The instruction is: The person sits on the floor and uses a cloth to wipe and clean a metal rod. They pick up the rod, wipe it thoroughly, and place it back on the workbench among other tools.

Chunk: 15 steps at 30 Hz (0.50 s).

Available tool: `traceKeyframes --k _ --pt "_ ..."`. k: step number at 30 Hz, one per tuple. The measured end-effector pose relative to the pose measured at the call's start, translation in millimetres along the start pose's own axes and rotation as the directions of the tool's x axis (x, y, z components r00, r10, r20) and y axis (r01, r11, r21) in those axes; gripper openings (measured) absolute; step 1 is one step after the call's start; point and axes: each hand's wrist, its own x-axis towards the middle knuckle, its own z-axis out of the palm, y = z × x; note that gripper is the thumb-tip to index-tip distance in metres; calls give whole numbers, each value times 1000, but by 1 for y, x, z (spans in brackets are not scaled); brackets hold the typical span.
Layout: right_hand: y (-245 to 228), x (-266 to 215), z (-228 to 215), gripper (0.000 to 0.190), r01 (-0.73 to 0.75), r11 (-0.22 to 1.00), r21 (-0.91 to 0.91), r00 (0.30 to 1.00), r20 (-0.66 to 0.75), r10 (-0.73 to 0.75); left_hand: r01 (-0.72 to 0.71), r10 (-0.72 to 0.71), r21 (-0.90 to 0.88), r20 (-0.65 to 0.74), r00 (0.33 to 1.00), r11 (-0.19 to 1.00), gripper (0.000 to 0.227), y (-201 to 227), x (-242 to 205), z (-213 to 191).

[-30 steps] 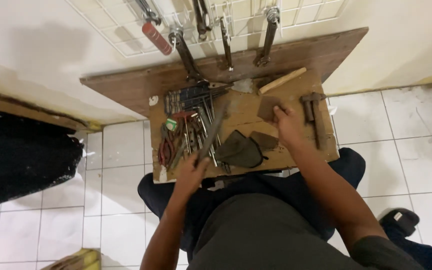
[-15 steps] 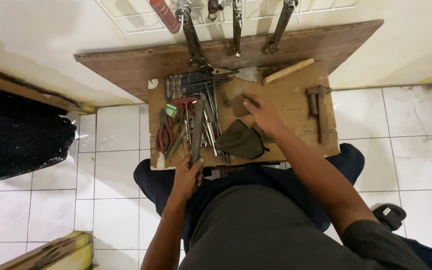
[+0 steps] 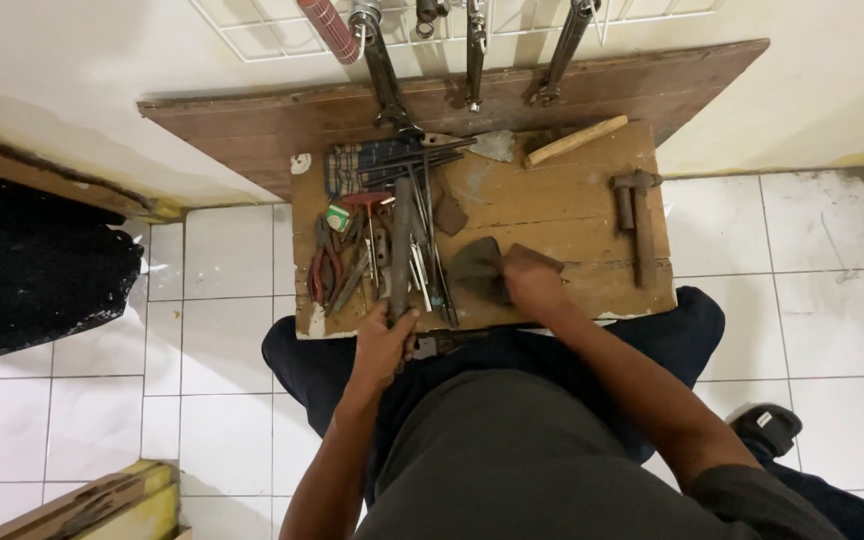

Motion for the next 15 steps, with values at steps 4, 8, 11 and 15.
traceKeyframes --k 4,8,11,15 --pt "38 2 4 20 -639 317 701 740 450 499 -40 40 -2 12 999 999 23 16 3 17" --pt "64 10 -23 22 -429 -483 764 574 643 507 -98 96 97 23 995 990 28 37 6 39" --pt "44 24 -89 53 -484 -606 631 560 755 340 -178 162 220 87 983 959 21 39 22 63" --pt "-18 33 -156 88 -534 -459 710 651 692 312 -387 297 528 251 921 756 29 71 20 96"
